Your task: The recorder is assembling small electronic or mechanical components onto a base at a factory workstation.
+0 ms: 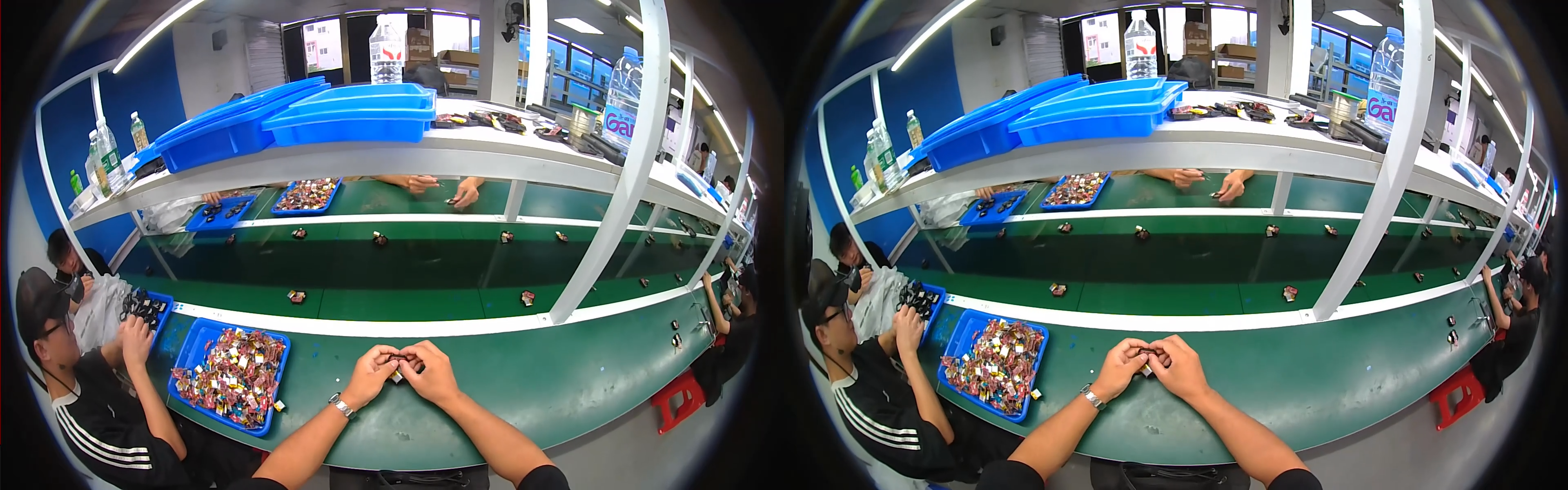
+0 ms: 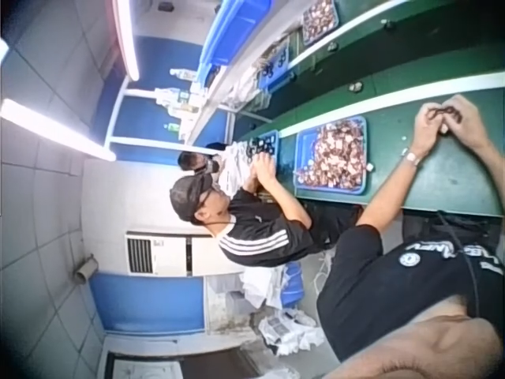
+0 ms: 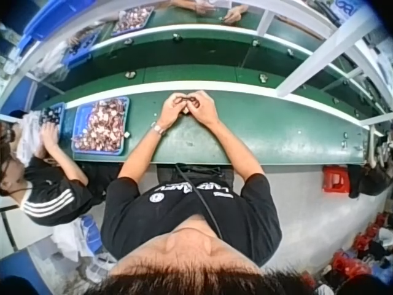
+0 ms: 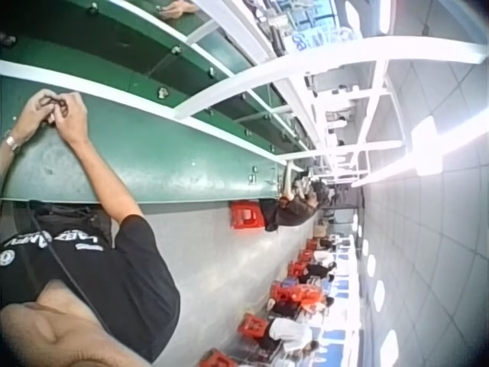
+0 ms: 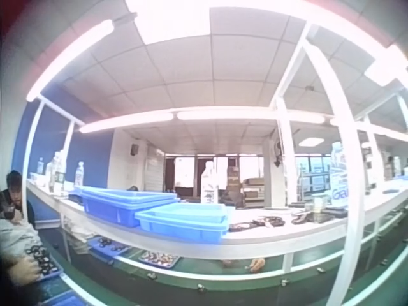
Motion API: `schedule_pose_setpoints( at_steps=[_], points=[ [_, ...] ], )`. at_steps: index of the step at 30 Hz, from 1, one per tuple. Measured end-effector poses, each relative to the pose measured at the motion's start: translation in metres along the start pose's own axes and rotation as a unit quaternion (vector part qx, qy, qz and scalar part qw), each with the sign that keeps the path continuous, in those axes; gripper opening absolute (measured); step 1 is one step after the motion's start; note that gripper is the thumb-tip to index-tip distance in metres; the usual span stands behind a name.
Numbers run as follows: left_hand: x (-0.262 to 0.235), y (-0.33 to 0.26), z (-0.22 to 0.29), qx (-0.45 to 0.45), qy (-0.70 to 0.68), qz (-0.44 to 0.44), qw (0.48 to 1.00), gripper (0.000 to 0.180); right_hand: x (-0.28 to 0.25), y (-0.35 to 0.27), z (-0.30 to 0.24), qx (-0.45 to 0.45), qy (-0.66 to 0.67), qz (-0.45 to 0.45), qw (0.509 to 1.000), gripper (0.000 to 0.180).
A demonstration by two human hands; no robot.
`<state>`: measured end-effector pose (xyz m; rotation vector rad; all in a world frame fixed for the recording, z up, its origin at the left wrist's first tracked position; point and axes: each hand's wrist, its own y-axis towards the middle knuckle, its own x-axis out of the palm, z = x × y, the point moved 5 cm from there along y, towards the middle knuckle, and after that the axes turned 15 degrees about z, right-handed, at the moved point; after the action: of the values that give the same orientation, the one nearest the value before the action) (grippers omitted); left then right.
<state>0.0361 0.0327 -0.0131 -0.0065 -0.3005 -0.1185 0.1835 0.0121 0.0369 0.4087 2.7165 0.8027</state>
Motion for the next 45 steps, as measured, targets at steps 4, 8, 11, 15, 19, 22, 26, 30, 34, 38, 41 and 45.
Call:
schedule_pose_setpoints(
  at_steps=[4,8,11,15,19,22,26,30,34,38,41,45],
  points=[
    [-0.007,0.001,-0.003,-0.004,0.010,-0.008,1.000,0.021,0.005,-0.001,0.000,0.009,0.003,-0.014,1.000,0.016],
    [0.000,0.001,-0.002,0.021,-0.024,-0.002,0.999,0.023,0.003,0.007,0.009,0.047,0.025,-0.034,0.998,0.015],
    [0.006,0.000,0.002,-0.003,-0.028,0.051,0.998,0.034,-0.005,0.033,0.055,0.094,0.021,0.006,0.995,0.016],
    [-0.011,0.010,0.017,0.127,0.244,0.131,0.952,0.033,-0.023,0.079,0.101,0.119,-0.051,0.082,0.988,0.021],
    [-0.063,0.045,0.051,0.258,0.460,0.326,0.785,0.039,-0.036,0.092,0.125,0.101,-0.182,0.112,0.972,0.029],
    [-0.118,0.069,0.065,0.264,0.519,0.433,0.689,0.049,-0.036,0.083,0.100,0.080,-0.191,0.153,0.966,0.041],
    [-0.154,0.094,0.062,0.156,0.565,0.466,0.663,0.055,-0.047,0.044,0.074,-0.011,-0.186,0.094,0.978,0.031],
    [-0.151,0.106,0.066,0.135,0.573,0.467,0.660,0.054,-0.061,0.020,0.055,-0.040,-0.146,0.090,0.984,0.022],
    [-0.156,0.106,0.064,0.188,0.548,0.460,0.673,0.052,-0.066,0.016,0.044,-0.018,-0.138,0.089,0.986,0.020],
    [-0.123,0.089,0.063,0.299,0.476,0.372,0.739,0.050,-0.059,0.021,0.027,-0.052,-0.123,0.079,0.988,0.020],
    [-0.080,0.059,0.065,0.215,0.398,0.226,0.862,0.058,-0.042,0.023,0.001,-0.179,-0.115,0.035,0.977,0.022],
    [-0.021,0.018,0.063,0.169,0.357,-0.026,0.918,0.065,-0.022,0.024,-0.024,-0.189,-0.068,-0.034,0.979,0.026]
  ],
)
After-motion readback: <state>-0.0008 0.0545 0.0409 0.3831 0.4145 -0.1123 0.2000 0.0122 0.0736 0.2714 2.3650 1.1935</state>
